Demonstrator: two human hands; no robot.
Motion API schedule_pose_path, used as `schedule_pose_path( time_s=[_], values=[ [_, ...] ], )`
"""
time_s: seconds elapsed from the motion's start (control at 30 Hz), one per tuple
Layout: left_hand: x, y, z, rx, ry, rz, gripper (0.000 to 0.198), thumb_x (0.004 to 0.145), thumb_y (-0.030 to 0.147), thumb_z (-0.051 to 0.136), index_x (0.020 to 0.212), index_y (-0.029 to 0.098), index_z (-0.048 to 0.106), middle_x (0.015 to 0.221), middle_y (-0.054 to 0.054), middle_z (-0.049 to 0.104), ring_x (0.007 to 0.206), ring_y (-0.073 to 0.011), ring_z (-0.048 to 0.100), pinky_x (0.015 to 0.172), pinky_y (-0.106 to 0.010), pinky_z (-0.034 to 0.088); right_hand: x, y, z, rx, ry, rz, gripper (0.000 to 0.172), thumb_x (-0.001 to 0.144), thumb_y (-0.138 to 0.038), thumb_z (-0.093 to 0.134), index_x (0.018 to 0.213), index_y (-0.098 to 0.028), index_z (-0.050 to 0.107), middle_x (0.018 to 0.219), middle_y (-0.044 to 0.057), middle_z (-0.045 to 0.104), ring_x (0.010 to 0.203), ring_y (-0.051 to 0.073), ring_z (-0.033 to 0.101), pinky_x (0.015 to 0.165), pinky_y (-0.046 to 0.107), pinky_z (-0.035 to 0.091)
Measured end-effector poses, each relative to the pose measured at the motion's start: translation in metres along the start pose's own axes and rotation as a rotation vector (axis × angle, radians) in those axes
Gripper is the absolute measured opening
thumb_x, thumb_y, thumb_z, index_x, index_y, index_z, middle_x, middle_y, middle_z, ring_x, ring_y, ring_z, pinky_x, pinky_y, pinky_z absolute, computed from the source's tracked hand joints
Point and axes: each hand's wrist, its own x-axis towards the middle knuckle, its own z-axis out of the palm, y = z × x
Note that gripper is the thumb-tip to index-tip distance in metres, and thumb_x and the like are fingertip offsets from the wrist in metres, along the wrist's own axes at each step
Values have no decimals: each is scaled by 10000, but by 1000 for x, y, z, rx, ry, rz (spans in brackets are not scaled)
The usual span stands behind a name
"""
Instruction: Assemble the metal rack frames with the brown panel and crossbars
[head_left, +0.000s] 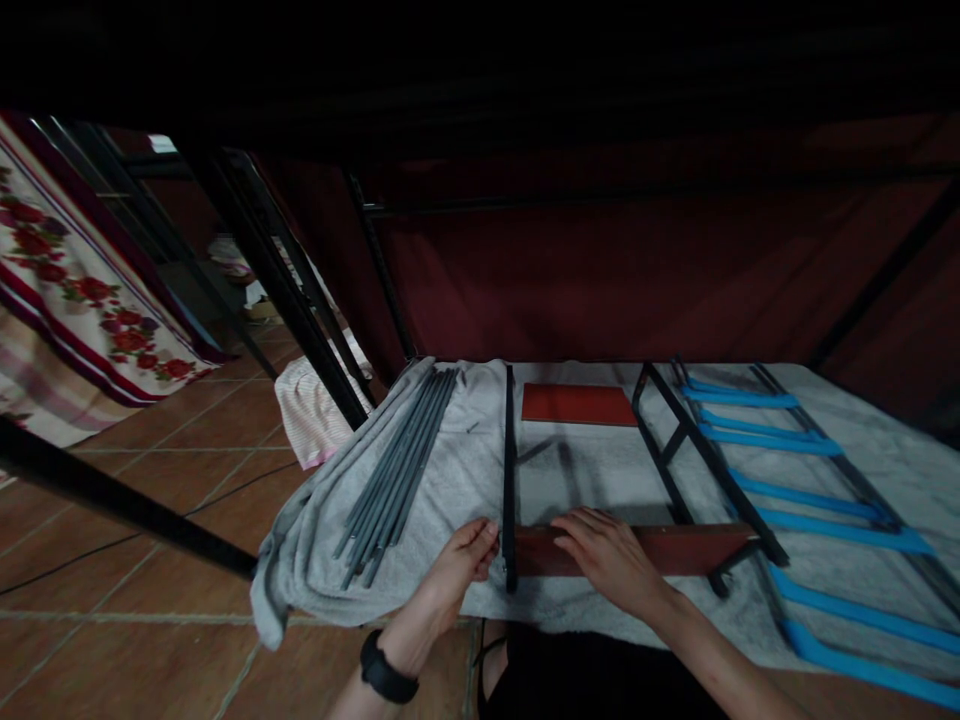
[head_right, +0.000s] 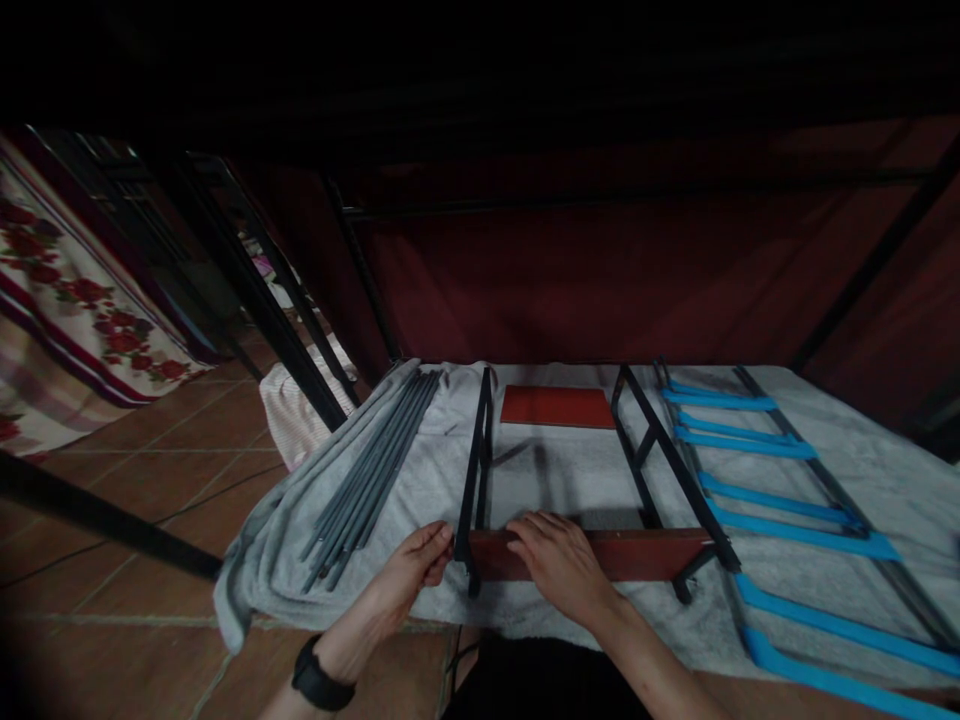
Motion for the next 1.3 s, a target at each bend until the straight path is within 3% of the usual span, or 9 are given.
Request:
schedule_pose_path(
  time_s=[0.1, 0.3, 0.47, 0.57, 0.73, 0.83, 1.17, 1.3],
  values=[
    [2, 3, -1, 32, -44, 7, 448, 718, 587, 678, 753, 167, 527, 651, 43, 439, 529, -64, 300, 489, -211, 198, 0, -1, 0, 1, 2, 8, 221, 968, -282, 425, 1072, -256, 618, 1025, 26, 686, 934, 175, 634, 820, 320, 481],
    [4, -8, -3, 413, 6, 458, 306, 907, 455, 486, 745, 196, 502, 722, 1, 463, 709, -147, 422, 661, -259, 358, -1, -2, -1, 0, 14, 8, 229, 965, -274, 424, 1072, -259, 626, 1025, 24, 689, 928, 173, 635, 812, 316, 483],
    [6, -9, -10, 651, -3, 670, 261, 932, 378, 443, 797, 198, 574, 824, -59, 545, 844, -206, 479, 794, -322, 384, -1, -1, -1, 17, 5, 13, 219, 961, -272, 434, 1063, -254, 627, 1010, 24, 689, 926, 173, 633, 813, 311, 477],
    [7, -7, -12, 589, -15, 628, 262, 912, 409, 487, 793, 198, 587, 799, -43, 543, 817, -192, 482, 778, -306, 383, -1, 1, 0, 20, -13, 10, 216, 964, -285, 433, 1059, -258, 625, 999, 19, 688, 924, 174, 632, 806, 308, 476],
    [5, -4, -7, 176, -114, 182, 421, 810, 579, 579, 680, 186, 502, 615, 31, 422, 562, -106, 355, 547, -241, 280, 0, 2, 0, 12, -1, 1, 225, 969, -286, 423, 1070, -254, 621, 988, 22, 687, 917, 170, 633, 805, 307, 474],
    [2, 0, -4, 0, -175, 45, 425, 777, 574, 623, 685, 185, 479, 631, 40, 404, 552, -88, 319, 541, -232, 264, 1, 0, -1, 29, 0, 12, 226, 970, -281, 419, 1058, -257, 626, 994, 23, 686, 924, 170, 631, 811, 304, 473],
    [13, -3, -14, 512, -141, 461, 358, 909, 486, 460, 708, 193, 498, 724, -1, 456, 736, -154, 441, 698, -257, 372, 0, -1, -1, 39, -7, 52, 221, 963, -280, 435, 1057, -263, 634, 1016, 17, 684, 938, 169, 625, 839, 310, 460],
    [11, 2, -17, 682, -136, 518, 337, 939, 435, 419, 742, 188, 538, 779, -26, 535, 802, -173, 515, 754, -268, 420, 3, -1, -3, 45, -35, 59, 203, 952, -274, 461, 1064, -256, 629, 1013, 13, 684, 954, 180, 620, 855, 323, 458]
  ],
)
